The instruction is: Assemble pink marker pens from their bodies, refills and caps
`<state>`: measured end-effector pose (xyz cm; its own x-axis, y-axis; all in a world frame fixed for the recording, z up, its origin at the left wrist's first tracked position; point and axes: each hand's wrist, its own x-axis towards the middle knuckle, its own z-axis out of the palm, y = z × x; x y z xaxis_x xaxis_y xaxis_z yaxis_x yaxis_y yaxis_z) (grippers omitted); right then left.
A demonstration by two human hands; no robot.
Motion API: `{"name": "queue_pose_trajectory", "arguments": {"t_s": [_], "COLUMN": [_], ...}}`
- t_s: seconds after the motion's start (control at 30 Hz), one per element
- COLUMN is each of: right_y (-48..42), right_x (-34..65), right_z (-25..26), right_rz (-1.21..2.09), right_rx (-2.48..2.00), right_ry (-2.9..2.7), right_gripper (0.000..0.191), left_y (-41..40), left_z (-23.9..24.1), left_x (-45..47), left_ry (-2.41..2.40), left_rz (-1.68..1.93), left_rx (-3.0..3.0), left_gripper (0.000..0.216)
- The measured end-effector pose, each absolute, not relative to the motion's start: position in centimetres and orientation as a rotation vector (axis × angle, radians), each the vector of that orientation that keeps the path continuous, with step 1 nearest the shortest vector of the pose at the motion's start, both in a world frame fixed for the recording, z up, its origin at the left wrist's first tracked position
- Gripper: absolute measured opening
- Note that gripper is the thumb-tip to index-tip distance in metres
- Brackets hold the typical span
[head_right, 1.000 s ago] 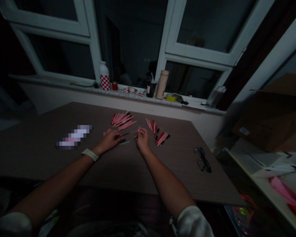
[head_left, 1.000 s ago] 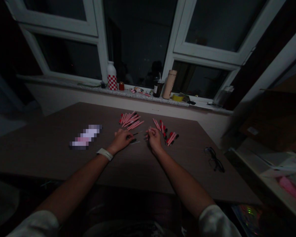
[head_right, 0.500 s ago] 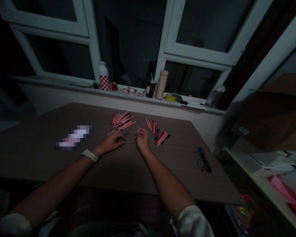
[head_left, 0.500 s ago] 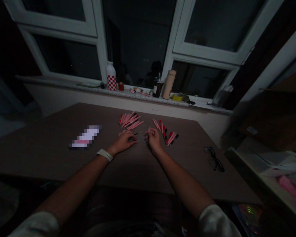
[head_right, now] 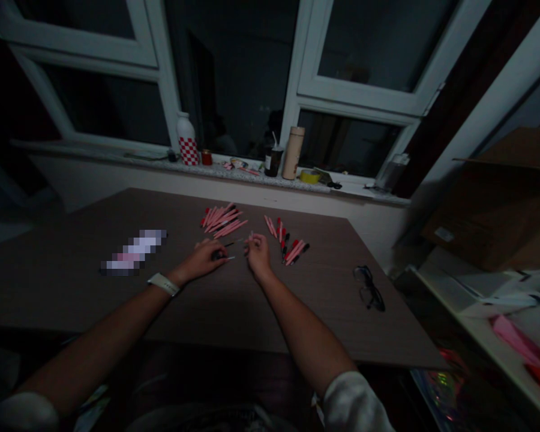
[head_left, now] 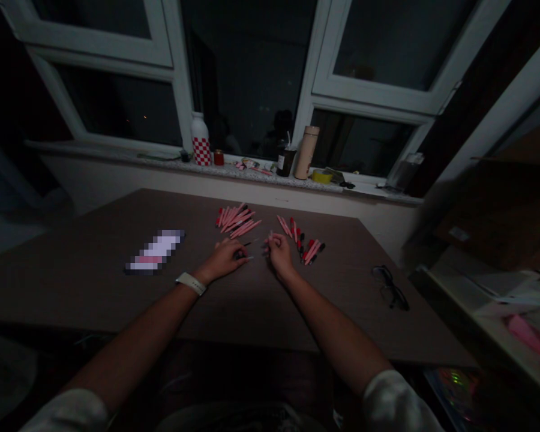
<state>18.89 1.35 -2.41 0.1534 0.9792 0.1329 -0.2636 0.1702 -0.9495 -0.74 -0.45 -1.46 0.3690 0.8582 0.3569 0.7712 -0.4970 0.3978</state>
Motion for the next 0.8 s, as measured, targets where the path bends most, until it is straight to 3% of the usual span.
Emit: {"name": "queue_pose_trajectory", "arguments": {"t_s": [0.47, 0.8], "right_y": [1.9, 1.6], "right_x": [18.8, 18.4], "right_z": [-3.3, -4.1], "right_rz": [1.116, 1.088], "right_rx": [-0.94, -0.892], "right_ry": [-1.017, -1.276], "right_gripper": [0.031, 0.022], "left_y": [-0.2, 0.9], "left_z": [-2.0, -2.5], "left_x": [-0.9, -1.1], "left_ry": [1.464, 1.422], "left_rz": [0.777, 1.102], "left_rx": [2.552, 2.413], "left_gripper": [0.026, 0.026]}}
